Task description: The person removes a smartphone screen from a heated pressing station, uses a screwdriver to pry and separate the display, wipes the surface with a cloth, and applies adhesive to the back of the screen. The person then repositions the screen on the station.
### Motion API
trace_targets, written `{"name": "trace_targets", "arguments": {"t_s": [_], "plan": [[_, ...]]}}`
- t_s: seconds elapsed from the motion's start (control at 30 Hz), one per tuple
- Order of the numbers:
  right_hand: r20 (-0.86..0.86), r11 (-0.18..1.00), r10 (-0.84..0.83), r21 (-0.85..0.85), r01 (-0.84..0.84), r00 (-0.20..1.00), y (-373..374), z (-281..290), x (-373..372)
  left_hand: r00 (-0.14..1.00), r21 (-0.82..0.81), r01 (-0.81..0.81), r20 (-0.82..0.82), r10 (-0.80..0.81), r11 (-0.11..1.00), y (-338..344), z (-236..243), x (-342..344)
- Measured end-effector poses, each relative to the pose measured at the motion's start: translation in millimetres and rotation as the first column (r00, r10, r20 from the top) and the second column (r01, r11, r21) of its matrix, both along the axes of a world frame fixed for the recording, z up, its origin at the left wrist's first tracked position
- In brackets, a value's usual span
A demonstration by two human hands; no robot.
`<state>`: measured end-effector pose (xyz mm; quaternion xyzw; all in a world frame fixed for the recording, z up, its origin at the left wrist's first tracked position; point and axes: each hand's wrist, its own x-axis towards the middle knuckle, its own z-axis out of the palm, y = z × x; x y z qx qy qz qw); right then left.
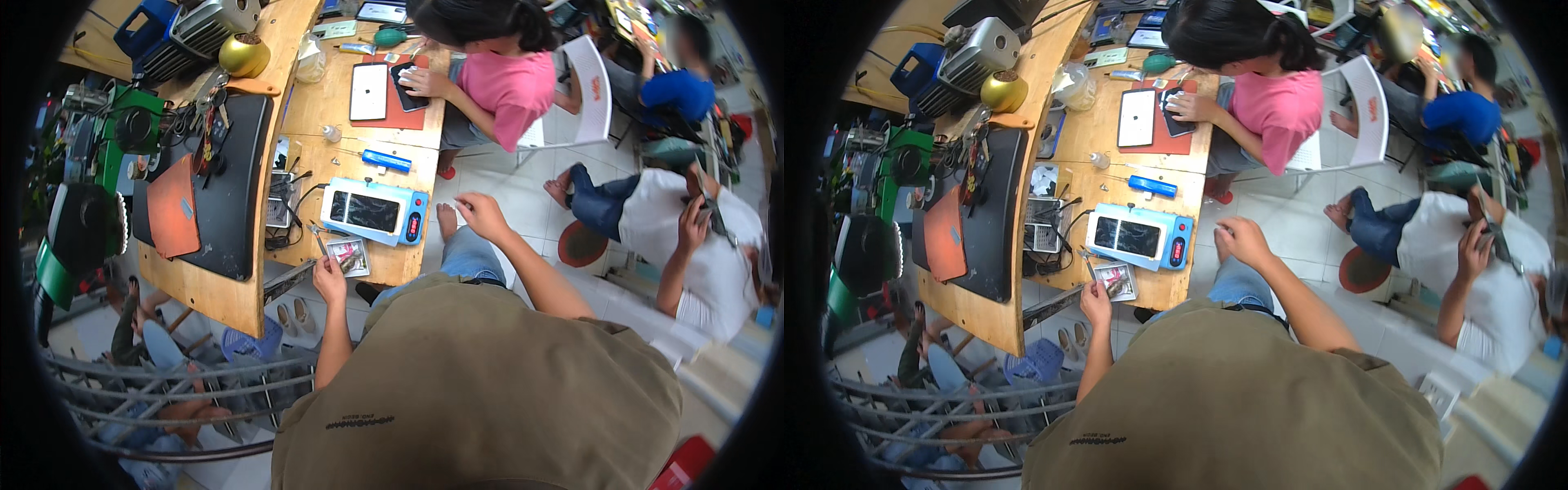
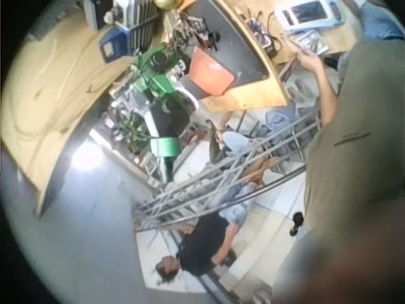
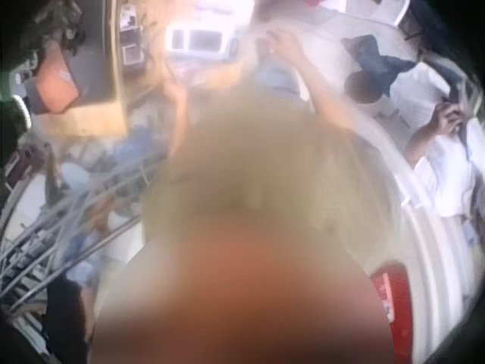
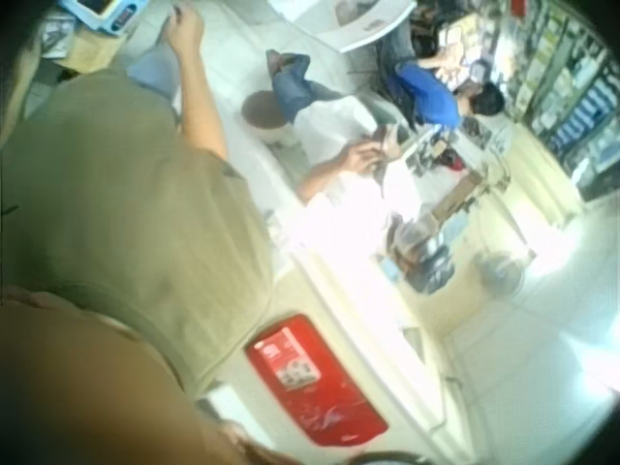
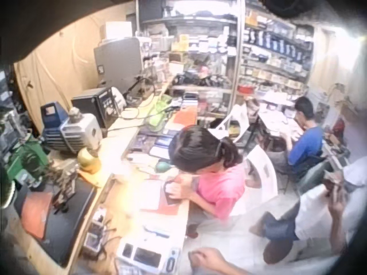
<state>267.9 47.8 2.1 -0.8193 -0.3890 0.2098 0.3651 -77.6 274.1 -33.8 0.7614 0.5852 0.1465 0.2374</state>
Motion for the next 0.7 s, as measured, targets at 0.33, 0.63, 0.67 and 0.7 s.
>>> {"name": "trace_targets", "arguments": {"t_s": [0.33, 0.63, 0.67, 0.7], "plan": [[0.481, 0.587, 0.782, -0.357, -0.727, 0.395, 231.3, -44.9, 26.6, 0.948, 0.176, -0.247, -0.161, 0.275, 0.953, -98.3, 105.2, -11.9], [-0.167, 0.927, 0.373, 0.099, -0.361, 0.913, 206.2, -33.7, 58.8, 0.792, 0.651, -0.547, 0.198, 0.578, 0.526, -75.0, 258.3, -6.6], [-0.318, 0.950, 0.314, 0.102, -0.296, 0.895, 201.1, -33.1, 62.9, 0.813, 0.698, -0.514, 0.211, 0.543, 0.498, -56.1, 271.9, -0.9], [-0.461, 0.973, 0.230, 0.096, -0.209, 0.857, 196.1, -32.5, 66.9, 0.796, 0.649, -0.574, 0.298, 0.527, 0.499, -36.0, 279.0, 6.7]]}}
